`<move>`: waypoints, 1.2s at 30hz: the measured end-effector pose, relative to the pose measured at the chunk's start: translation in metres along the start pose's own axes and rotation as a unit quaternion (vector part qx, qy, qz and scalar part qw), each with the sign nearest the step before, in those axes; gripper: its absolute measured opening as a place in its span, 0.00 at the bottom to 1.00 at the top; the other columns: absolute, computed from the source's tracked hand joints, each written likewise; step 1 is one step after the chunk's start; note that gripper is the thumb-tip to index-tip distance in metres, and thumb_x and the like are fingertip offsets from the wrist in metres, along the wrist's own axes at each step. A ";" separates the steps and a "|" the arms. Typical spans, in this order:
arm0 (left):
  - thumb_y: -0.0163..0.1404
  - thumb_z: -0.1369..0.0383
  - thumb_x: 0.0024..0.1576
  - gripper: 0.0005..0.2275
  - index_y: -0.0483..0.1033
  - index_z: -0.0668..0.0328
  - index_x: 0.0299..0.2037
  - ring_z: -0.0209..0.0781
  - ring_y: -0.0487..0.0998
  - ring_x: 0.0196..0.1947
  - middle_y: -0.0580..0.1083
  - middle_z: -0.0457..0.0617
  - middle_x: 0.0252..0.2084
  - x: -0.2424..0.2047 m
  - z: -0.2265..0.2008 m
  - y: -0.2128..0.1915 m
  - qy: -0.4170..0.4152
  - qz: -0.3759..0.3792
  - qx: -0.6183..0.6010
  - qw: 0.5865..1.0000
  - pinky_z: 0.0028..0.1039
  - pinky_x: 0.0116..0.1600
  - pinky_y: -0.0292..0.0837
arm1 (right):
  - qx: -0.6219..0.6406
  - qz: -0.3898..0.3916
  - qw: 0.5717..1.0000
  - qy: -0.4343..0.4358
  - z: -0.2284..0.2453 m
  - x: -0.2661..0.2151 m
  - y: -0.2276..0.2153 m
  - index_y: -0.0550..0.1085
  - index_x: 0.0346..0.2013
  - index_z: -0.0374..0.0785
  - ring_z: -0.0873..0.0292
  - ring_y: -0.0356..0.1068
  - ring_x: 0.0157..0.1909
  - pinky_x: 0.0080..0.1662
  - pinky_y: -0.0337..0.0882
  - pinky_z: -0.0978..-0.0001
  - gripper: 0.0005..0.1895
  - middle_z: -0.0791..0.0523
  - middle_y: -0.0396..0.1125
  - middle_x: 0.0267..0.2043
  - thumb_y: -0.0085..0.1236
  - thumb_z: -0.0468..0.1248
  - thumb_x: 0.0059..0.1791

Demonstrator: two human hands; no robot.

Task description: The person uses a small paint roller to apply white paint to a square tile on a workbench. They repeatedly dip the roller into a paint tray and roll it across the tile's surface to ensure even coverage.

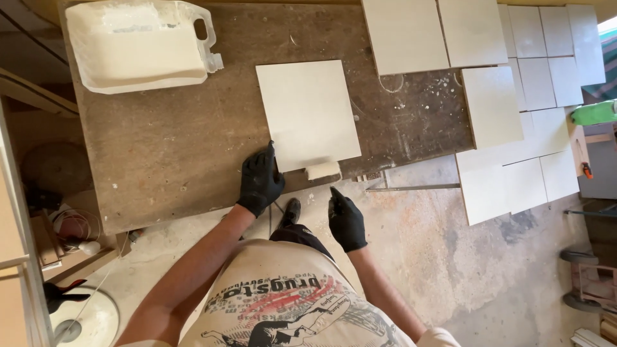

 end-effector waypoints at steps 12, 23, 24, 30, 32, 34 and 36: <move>0.54 0.56 0.52 0.37 0.61 0.60 0.73 0.52 0.73 0.60 0.74 0.56 0.56 0.006 -0.004 -0.019 0.020 -0.061 -0.028 0.998 0.42 0.69 0.60 | 0.105 0.032 0.994 0.010 0.016 0.155 0.043 0.74 0.61 0.45 0.37 0.75 0.46 0.49 0.76 0.42 0.20 0.42 0.74 0.40 0.48 0.42 0.55; 0.61 0.50 0.46 0.40 0.65 0.61 0.69 0.50 0.77 0.55 0.77 0.54 0.50 0.010 -0.011 -0.021 0.037 -0.106 0.033 0.993 0.40 0.61 0.69 | 0.146 0.055 0.988 -0.024 0.072 0.348 0.088 0.72 0.64 0.56 0.55 0.70 0.63 0.66 0.68 0.62 0.23 0.59 0.72 0.59 0.42 0.50 0.55; 0.61 0.50 0.46 0.40 0.65 0.61 0.69 0.50 0.77 0.55 0.77 0.54 0.50 0.011 -0.011 -0.016 0.036 -0.104 0.032 0.993 0.40 0.61 0.69 | 0.145 0.056 0.988 -0.023 0.070 0.335 0.088 0.72 0.64 0.56 0.55 0.70 0.63 0.66 0.68 0.62 0.23 0.59 0.72 0.59 0.42 0.50 0.55; 0.56 0.50 0.52 0.38 0.62 0.60 0.72 0.51 0.78 0.53 0.78 0.53 0.47 0.021 -0.010 -0.016 0.000 -0.056 0.055 0.997 0.41 0.59 0.69 | 0.073 0.131 0.988 -0.038 0.047 0.176 0.037 0.68 0.67 0.47 0.43 0.71 0.60 0.62 0.71 0.47 0.25 0.44 0.73 0.54 0.40 0.45 0.56; 0.53 0.51 0.56 0.37 0.59 0.62 0.73 0.55 0.78 0.54 0.78 0.58 0.48 0.023 -0.011 -0.025 -0.013 -0.013 0.018 1.000 0.42 0.62 0.67 | 0.077 0.180 0.981 -0.007 0.035 0.100 0.005 0.68 0.67 0.44 0.42 0.72 0.58 0.59 0.72 0.48 0.25 0.45 0.73 0.53 0.47 0.40 0.54; 0.54 0.52 0.54 0.38 0.59 0.63 0.73 0.55 0.77 0.53 0.77 0.58 0.47 0.024 -0.011 -0.021 -0.004 -0.042 0.025 0.999 0.43 0.61 0.67 | 0.059 0.085 0.995 -0.011 0.001 0.062 0.005 0.72 0.62 0.51 0.47 0.74 0.51 0.51 0.75 0.54 0.21 0.50 0.74 0.46 0.51 0.42 0.53; 0.54 0.52 0.53 0.39 0.59 0.64 0.73 0.56 0.76 0.53 0.76 0.58 0.46 0.024 -0.016 -0.026 0.007 -0.067 0.034 0.997 0.44 0.61 0.67 | 0.042 -0.012 0.999 -0.010 -0.022 0.041 -0.003 0.76 0.57 0.57 0.52 0.76 0.44 0.44 0.79 0.60 0.18 0.55 0.75 0.39 0.55 0.43 0.52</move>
Point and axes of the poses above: each hand's wrist, its own x-axis towards the middle knuckle, its own y-axis out of the palm, z = x × y, the point moved 6 cm from there along x, towards the middle knuckle
